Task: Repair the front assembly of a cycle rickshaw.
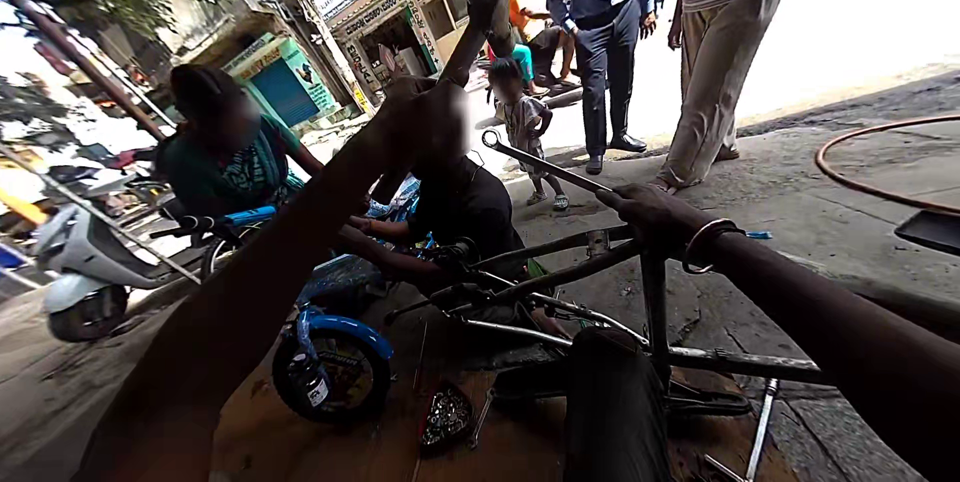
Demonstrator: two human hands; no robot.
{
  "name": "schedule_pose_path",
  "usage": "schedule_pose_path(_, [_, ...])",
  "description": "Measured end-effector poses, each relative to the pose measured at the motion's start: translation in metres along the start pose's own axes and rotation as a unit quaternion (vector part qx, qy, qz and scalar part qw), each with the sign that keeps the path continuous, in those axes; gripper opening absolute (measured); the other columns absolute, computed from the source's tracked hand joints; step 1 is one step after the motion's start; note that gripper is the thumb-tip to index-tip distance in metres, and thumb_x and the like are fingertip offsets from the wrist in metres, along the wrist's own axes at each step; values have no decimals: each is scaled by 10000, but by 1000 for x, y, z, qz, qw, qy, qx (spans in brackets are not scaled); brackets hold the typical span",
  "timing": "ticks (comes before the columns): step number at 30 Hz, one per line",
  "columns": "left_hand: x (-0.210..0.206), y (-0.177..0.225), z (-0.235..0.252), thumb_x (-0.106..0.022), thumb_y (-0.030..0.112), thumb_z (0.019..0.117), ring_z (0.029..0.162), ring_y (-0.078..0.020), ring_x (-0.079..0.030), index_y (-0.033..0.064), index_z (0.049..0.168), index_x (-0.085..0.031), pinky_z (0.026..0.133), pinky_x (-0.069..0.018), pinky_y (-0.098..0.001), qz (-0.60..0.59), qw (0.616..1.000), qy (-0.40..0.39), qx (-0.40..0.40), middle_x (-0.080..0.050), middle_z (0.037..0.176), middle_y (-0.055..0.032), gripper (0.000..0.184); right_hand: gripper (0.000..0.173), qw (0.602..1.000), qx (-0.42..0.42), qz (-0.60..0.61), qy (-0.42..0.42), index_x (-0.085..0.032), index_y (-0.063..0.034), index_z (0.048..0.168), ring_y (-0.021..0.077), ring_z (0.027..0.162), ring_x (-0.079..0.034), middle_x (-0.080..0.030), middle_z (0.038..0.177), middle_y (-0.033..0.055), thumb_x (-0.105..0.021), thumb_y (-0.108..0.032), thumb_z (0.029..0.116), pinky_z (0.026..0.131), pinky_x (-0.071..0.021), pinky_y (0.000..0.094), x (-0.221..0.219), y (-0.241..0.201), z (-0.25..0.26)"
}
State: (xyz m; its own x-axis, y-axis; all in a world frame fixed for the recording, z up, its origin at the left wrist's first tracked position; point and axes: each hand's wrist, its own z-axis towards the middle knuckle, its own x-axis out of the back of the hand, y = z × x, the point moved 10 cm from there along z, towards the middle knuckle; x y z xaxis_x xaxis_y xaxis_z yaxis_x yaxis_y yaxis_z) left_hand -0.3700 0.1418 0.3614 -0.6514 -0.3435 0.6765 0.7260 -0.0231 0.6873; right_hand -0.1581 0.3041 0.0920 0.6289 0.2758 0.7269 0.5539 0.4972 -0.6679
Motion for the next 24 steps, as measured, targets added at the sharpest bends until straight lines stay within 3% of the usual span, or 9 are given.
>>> schedule_pose_path(5, [-9,-6,27,-562,467,1044,428,-100,-490,64,868,-620,407,-453,-261,134,990,-30,7,-549,613,-19,443,601,1000,-2,-10,-11,-634,-49,935,336,783,-607,-597,831,162,-331,-545,1089,711,-475,582,-4,3,3])
schedule_pose_path(8, [-22,-10,40,-634,425,1017,471,-123,-513,64,1101,-646,442,-474,-275,198,978,-68,-4,-581,695,-56,371,588,1000,-16,6,-17,-646,-55,975,338,810,-622,-616,867,163,-357,-556,1079,728,-489,589,-6,5,3])
schedule_pose_path(13, [-45,-6,62,-550,501,1039,610,-247,-600,55,910,-693,619,-515,-492,341,931,-116,-48,-628,710,-111,486,554,999,-24,20,-17,-653,-54,980,342,843,-642,-637,887,172,-390,-532,1077,731,-496,590,-3,4,0])
schedule_pose_path(16, [-50,-3,67,-469,519,1067,639,-264,-618,52,945,-691,646,-526,-512,378,917,-116,-54,-633,731,-125,532,543,999,-27,20,-17,-658,-62,992,343,888,-650,-646,913,171,-387,-523,1081,763,-499,589,-4,5,2])
schedule_pose_path(21, [-55,-5,73,-481,483,1073,708,-298,-633,41,1002,-692,690,-523,-546,416,901,-113,-56,-642,793,-154,495,524,999,-26,20,-28,-651,-49,1014,353,919,-649,-648,948,183,-376,-489,1092,785,-495,592,-5,2,2])
schedule_pose_path(24, [-63,-14,74,-504,469,1068,709,-299,-630,30,903,-684,689,-511,-542,456,876,-146,-51,-633,759,-151,503,507,999,-30,18,-31,-644,-59,1021,344,921,-651,-647,953,172,-381,-488,1092,786,-499,579,-6,3,3])
